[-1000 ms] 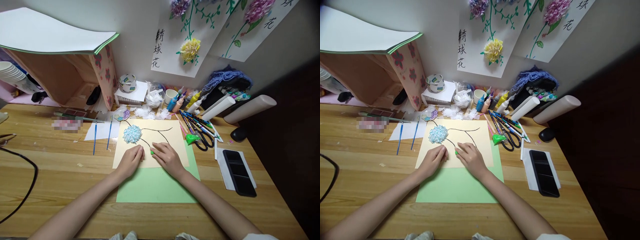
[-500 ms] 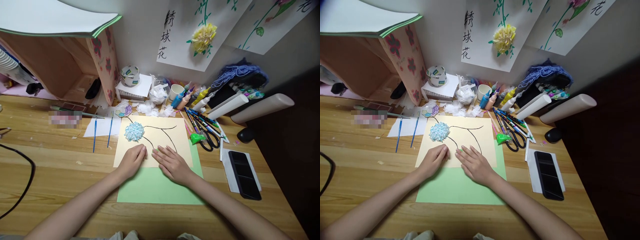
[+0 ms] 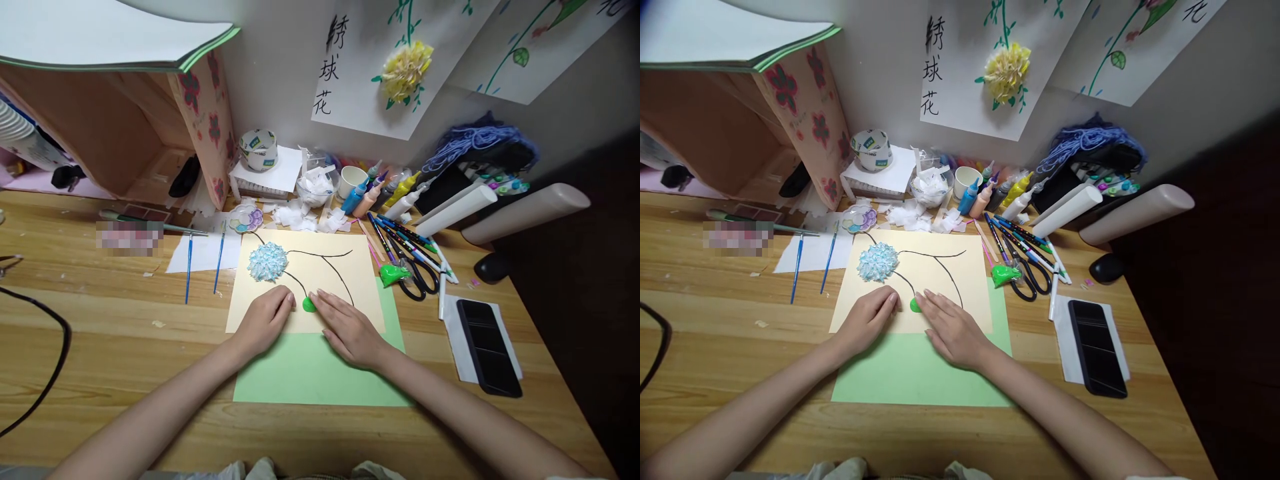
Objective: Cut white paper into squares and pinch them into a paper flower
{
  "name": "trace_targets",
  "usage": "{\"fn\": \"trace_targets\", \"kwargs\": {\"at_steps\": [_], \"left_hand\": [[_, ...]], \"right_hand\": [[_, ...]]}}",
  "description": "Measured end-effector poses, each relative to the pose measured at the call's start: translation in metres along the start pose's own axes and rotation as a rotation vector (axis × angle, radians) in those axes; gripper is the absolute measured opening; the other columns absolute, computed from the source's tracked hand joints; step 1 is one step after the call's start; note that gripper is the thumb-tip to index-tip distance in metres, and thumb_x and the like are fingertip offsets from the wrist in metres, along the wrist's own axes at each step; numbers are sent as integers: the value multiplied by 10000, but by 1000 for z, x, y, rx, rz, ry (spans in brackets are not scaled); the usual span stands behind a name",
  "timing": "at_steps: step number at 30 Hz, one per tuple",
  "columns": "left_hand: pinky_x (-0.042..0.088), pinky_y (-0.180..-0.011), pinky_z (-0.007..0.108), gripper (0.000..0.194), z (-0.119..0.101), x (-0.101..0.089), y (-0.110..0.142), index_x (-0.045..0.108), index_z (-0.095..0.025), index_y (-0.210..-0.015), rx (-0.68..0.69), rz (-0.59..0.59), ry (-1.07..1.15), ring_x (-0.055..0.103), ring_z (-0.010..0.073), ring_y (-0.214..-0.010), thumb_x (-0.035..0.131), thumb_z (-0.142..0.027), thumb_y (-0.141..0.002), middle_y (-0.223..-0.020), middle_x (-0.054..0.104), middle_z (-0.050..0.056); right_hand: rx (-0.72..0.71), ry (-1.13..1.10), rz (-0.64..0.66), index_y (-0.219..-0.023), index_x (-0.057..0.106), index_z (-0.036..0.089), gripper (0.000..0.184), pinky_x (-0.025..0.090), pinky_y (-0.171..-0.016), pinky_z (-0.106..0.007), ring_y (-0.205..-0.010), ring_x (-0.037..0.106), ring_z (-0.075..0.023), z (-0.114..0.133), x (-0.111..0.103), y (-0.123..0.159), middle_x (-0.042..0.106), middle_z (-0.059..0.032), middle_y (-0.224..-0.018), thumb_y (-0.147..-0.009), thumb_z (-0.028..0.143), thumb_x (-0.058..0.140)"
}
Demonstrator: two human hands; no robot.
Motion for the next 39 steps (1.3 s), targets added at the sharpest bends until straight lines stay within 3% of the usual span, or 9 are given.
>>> {"fn": "trace_targets", "kwargs": {"at_steps": [5, 10, 14, 21, 26, 30, 33, 36, 39], "left_hand": [[452, -805, 319, 250, -6, 4, 6, 554, -163, -1032, 225, -5, -127, 558, 184, -911, 341, -240, -925, -975, 590, 87], [339, -1062, 432, 481, -10, 18, 10, 328, -143, -1381, 454, 100, -388, 379, 238, -1295, 373, -279, -922, -1413, 403, 141], [251, -1125, 430, 586, -10, 25, 9, 204, -126, -1444, 457, 236, -518, 245, 229, -1379, 349, -377, -935, -1488, 279, 128], [184, -1145, 435, 711, -12, 26, 13, 141, -142, -1462, 457, 299, -600, 168, 242, -1397, 332, -541, -905, -1511, 174, 122], [148, -1143, 460, 750, -11, 27, 17, 74, -174, -1470, 481, 290, -617, 112, 244, -1406, 340, -569, -891, -1522, 105, 119], [223, -1125, 440, 757, -6, 23, 19, -46, -176, -1466, 445, 162, -567, 123, 235, -1407, 351, -507, -913, -1530, 37, 126], [320, -1094, 373, 629, -3, 20, 21, 77, -177, -1469, 380, 106, -561, 240, 203, -1381, 309, -434, -944, -1523, 164, 107], [332, -1092, 374, 552, -4, 19, 22, 257, -156, -1433, 372, 146, -625, 322, 206, -1347, 279, -425, -951, -1478, 306, 96], [337, -1089, 385, 565, -5, 19, 23, 323, -110, -1403, 381, 171, -683, 339, 227, -1336, 279, -442, -948, -1454, 345, 117]], "right_hand": [[42, -31, 21, -1473, 94, 139, 603, 303, -1112, -434, -1391, 219, -197, -2, 2, 1, 337, -91, -1471, -928, 202, 346], [184, -64, -58, -1475, -13, 145, 638, 301, -1117, -425, -1403, 178, -194, -11, 4, 2, 204, -95, -1522, -938, 235, 320], [238, 13, -24, -1476, -14, 152, 628, 278, -1126, -447, -1407, 157, -194, -16, 14, -2, 194, -87, -1526, -929, 177, 294], [202, 27, -31, -1477, 68, 156, 664, 289, -1123, -435, -1399, 187, -181, -21, 18, -3, 215, -62, -1520, -861, 101, 308], [180, 12, -67, -1474, 113, 158, 650, 294, -1118, -445, -1389, 222, -190, -21, 16, -3, 246, -73, -1509, -860, 112, 323], [178, -8, -100, -1472, 133, 176, 618, 290, -1117, -444, -1384, 238, -187, -19, 10, -3, 241, -76, -1510, -888, 127, 329], [137, -26, -97, -1456, 214, 227, 569, 291, -1114, -437, -1381, 249, -182, -16, 6, -3, 248, -58, -1509, -909, 143, 348], [107, -18, -105, -1418, 320, 259, 520, 299, -1104, -456, -1371, 275, -201, -14, 6, -2, 295, -53, -1491, -912, 150, 378], [102, 7, -127, -1394, 373, 243, 510, 310, -1095, -472, -1360, 302, -216, -15, 9, -2, 365, -62, -1457, -898, 127, 391]]}}
Point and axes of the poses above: each hand's wrist, its own y-axis away from the middle knuckle, its own x-axis out of the palm, z = x × y, the point moved 3 cm from there along -y, towards the middle knuckle
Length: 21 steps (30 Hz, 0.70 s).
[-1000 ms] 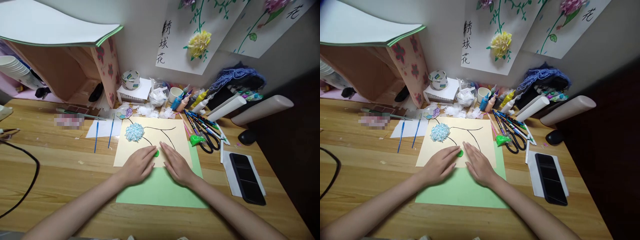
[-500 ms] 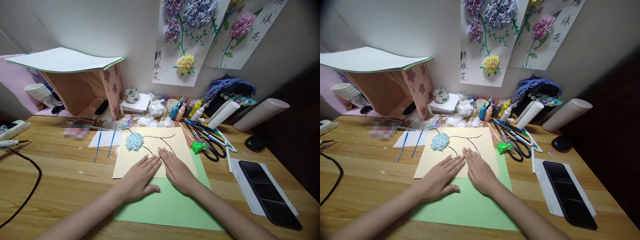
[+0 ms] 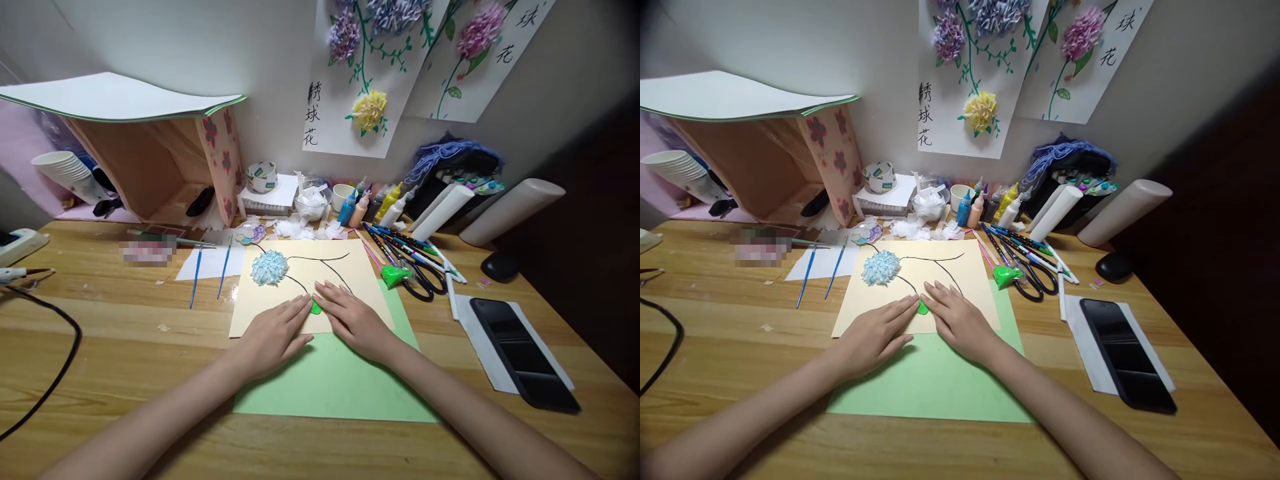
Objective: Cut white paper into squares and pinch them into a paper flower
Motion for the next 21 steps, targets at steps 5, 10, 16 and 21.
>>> {"fn": "trace_targets", "kwargs": {"at_steps": [5, 10, 16, 21], "left_hand": [[330, -1089, 408, 632, -1, 1, 3, 295, -108, -1410, 35, -10, 26, 303, 252, -1352, 335, -502, -917, -1464, 315, 140], [399, -1039, 359, 562, 7, 2, 6, 169, -149, -1440, -138, -134, 207, 405, 201, -1299, 281, -406, -954, -1454, 353, 129], [436, -994, 371, 538, 9, 3, 5, 180, -167, -1425, -158, -145, 248, 480, 216, -1238, 298, -393, -951, -1423, 404, 132], [448, -974, 374, 549, 8, 3, 4, 164, -169, -1428, -153, -142, 234, 497, 223, -1222, 297, -401, -950, -1414, 418, 131]], "right_hand": [[-18, 29, -10, -1408, 346, 238, 506, 319, -1096, -443, -1375, 266, -211, 1, -2, 1, 309, -60, -1486, -910, 157, 390], [-52, 66, 104, -1388, 381, 271, 460, 284, -1094, -492, -1400, 181, -247, 6, -6, 0, 251, -28, -1510, -929, 296, 411], [-71, 95, 120, -1407, 347, 252, 487, 262, -1097, -498, -1400, 178, -243, 8, -7, 0, 245, -47, -1511, -929, 324, 408], [-90, 88, 131, -1378, 393, 286, 456, 262, -1087, -532, -1396, 191, -256, 8, -7, 0, 315, -32, -1485, -927, 344, 419]]}}
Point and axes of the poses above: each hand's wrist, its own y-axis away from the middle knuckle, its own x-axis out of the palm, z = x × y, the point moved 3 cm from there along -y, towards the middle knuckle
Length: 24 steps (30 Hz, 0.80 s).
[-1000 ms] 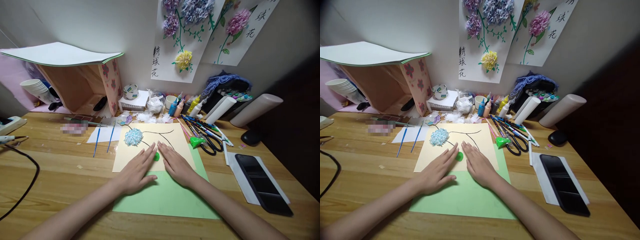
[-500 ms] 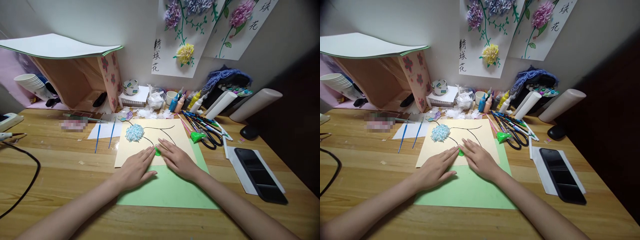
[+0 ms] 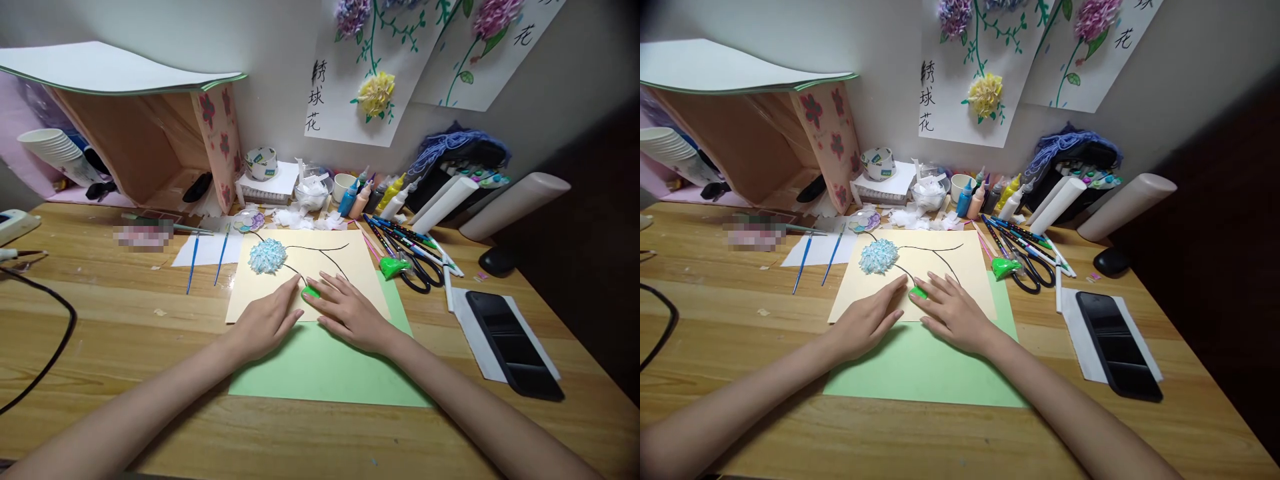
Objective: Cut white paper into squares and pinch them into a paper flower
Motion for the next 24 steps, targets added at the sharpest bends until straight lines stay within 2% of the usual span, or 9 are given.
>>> {"fn": "trace_targets", "kwargs": {"at_steps": [4, 10, 13, 17, 21, 24], "left_hand": [[450, -967, 369, 545, -1, 0, 0, 189, -152, -1419, -5, 4, -33, 508, 228, -1210, 293, -408, -949, -1413, 419, 134], [459, -953, 361, 552, -1, 0, -1, 198, -147, -1413, -1, 6, -59, 513, 229, -1204, 293, -428, -947, -1412, 420, 135], [465, -944, 363, 562, -1, 1, -1, 186, -146, -1416, 3, 6, -74, 525, 233, -1189, 298, -432, -946, -1410, 422, 136], [473, -932, 355, 562, -2, 1, 0, 179, -163, -1418, 15, 10, -81, 538, 228, -1174, 312, -431, -942, -1401, 436, 128], [462, -950, 355, 560, -2, 1, -1, 178, -166, -1428, 37, 7, -114, 508, 228, -1207, 313, -415, -944, -1418, 412, 128], [466, -945, 362, 550, -2, 3, -1, 203, -188, -1435, 59, 22, -173, 516, 237, -1198, 304, -419, -946, -1458, 349, 118]], "right_hand": [[-12, 7, -14, -1402, 353, 258, 485, 256, -1097, -511, -1392, 208, -247, 1, 0, 1, 321, -38, -1480, -927, 330, 416], [-18, -24, 5, -1411, 327, 250, 464, 208, -1116, -521, -1387, 230, -215, 1, 1, 1, 430, -6, -1418, -948, 263, 351], [-28, -33, 4, -1425, 295, 241, 484, 190, -1120, -529, -1388, 224, -223, 3, -1, -1, 424, -15, -1423, -944, 256, 349], [2, -73, -2, -1400, 339, 226, 472, 196, -1119, -542, -1346, 319, -221, 6, -3, -2, 497, -63, -1366, -933, 278, 376], [24, -78, -103, -1399, 322, 185, 489, 245, -1119, -497, -1322, 356, -204, 5, -4, 1, 485, -93, -1369, -919, 251, 384], [63, -54, -160, -1364, 378, 193, 448, 244, -1121, -499, -1292, 398, -201, 2, -3, 3, 563, -89, -1277, -917, 209, 360]]}}
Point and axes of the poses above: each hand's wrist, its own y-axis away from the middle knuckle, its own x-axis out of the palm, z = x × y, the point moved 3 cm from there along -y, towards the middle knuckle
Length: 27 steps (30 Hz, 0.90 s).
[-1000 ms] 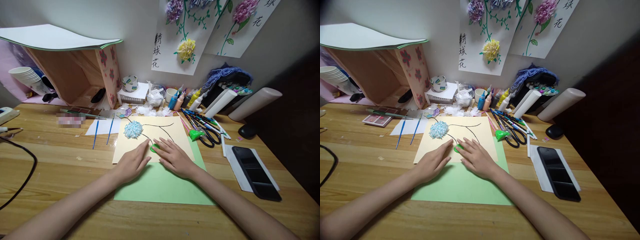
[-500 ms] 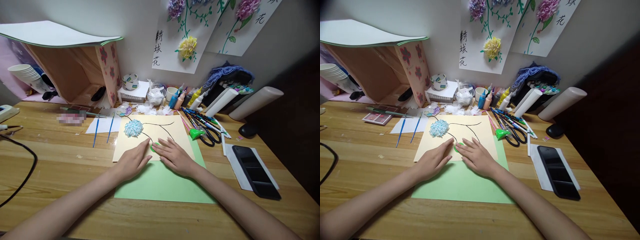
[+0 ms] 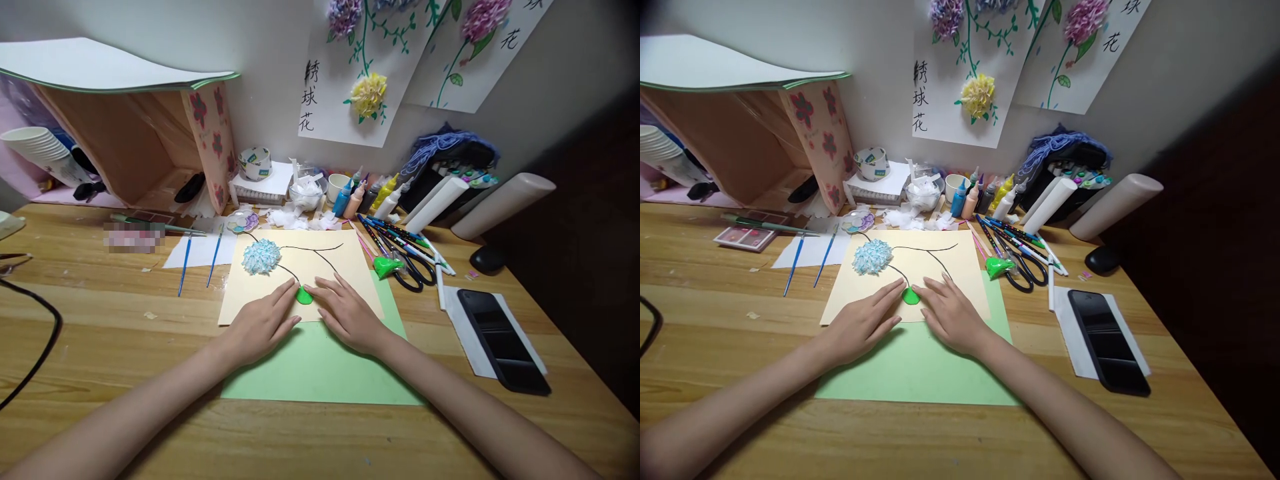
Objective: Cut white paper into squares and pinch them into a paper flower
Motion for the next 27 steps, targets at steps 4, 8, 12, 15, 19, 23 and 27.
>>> {"fn": "trace_targets", "kwargs": {"at_steps": [4, 8, 12, 15, 19, 23, 27], "left_hand": [[458, -957, 358, 557, -2, 2, 0, 214, -179, -1439, 28, 34, -58, 522, 237, -1188, 285, -431, -947, -1487, 291, 116], [483, -925, 364, 573, -3, 1, 0, 174, -165, -1442, -20, 33, -52, 540, 236, -1167, 274, -438, -948, -1499, 258, 124], [470, -952, 364, 573, -3, 0, 0, 153, -191, -1441, -9, -4, -3, 476, 231, -1237, 299, -435, -944, -1493, 277, 110], [448, -983, 369, 578, -3, 1, 1, 141, -198, -1443, 5, -25, 21, 433, 225, -1275, 313, -430, -942, -1485, 294, 114], [434, -1000, 370, 567, -2, 1, 1, 162, -188, -1438, 5, -20, 15, 422, 223, -1285, 310, -424, -945, -1473, 316, 125], [438, -994, 362, 569, -3, 1, 1, 182, -160, -1432, 1, 13, -20, 421, 224, -1287, 284, -440, -947, -1473, 314, 136], [413, -1016, 345, 602, -4, 2, 1, 161, -120, -1437, 23, 22, -74, 366, 223, -1323, 265, -456, -949, -1477, 297, 157]], "right_hand": [[-16, 14, -1, -1381, 350, 206, 468, 229, -1124, -515, -1291, 400, -206, 0, 0, -1, 575, -80, -1257, -914, 208, 364], [-7, 23, 43, -1393, 329, 206, 479, 209, -1124, -530, -1305, 378, -216, 1, 1, -3, 544, -98, -1292, -919, 251, 380], [2, -7, 27, -1389, 336, 208, 494, 217, -1120, -534, -1292, 396, -219, 1, 0, -2, 550, -100, -1281, -901, 243, 404], [-51, -33, -13, -1355, 379, 208, 472, 220, -1124, -521, -1291, 402, -209, 1, -1, 0, 569, -84, -1265, -883, 194, 396], [-84, -47, -26, -1269, 472, 211, 406, 226, -1123, -515, -1218, 490, -192, 1, -1, 0, 655, -61, -1123, -876, 160, 387], [-97, -30, -47, -1254, 483, 190, 397, 246, -1121, -498, -1251, 464, -192, 1, -1, 1, 654, -59, -1145, -876, 137, 374], [-88, -15, -54, -1223, 513, 182, 381, 246, -1120, -502, -1224, 492, -189, 1, -1, 2, 669, -64, -1112, -875, 131, 368]]}}
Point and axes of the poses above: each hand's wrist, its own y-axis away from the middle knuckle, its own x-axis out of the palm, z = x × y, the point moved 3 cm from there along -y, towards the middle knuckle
